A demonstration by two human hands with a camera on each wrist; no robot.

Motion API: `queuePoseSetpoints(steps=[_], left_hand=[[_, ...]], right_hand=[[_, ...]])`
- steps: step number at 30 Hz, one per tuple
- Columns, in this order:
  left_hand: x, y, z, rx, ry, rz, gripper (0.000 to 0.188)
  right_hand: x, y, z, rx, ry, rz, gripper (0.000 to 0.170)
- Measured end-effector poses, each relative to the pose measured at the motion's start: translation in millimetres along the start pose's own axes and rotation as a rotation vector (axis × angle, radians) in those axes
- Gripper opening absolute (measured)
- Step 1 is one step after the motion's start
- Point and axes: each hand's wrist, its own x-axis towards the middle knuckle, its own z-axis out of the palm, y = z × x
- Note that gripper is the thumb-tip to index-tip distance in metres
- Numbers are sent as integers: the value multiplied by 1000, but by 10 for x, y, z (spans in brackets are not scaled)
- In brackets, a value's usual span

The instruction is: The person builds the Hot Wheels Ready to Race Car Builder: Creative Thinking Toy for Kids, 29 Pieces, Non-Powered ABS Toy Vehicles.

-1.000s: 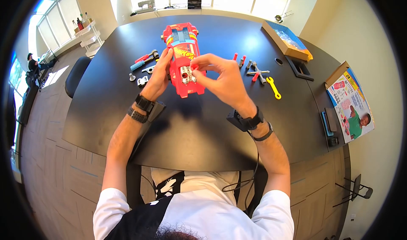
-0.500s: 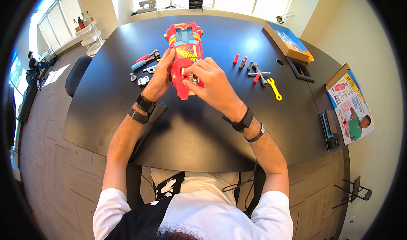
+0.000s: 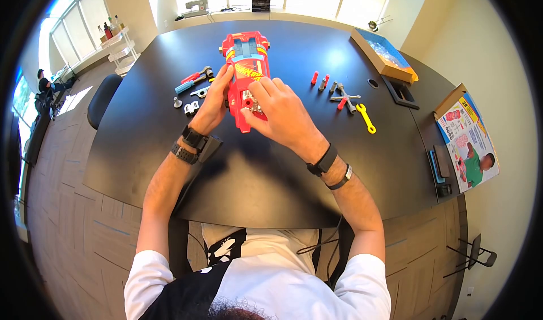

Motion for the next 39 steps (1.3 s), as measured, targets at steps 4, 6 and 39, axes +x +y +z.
queuePoseSetpoints(steps=[4,6,39], left_hand=[[-6,9,14,-3,-5,-5,45],[-15,15,26,6,-21,16,49],[-30,26,22,75,-25,16,57]], right_hand=[[-12,19,10,-74,-81,-60,23],[-35,44,46,-268,-168,-14,23],[-109,81,118,-331,-180,24,24]])
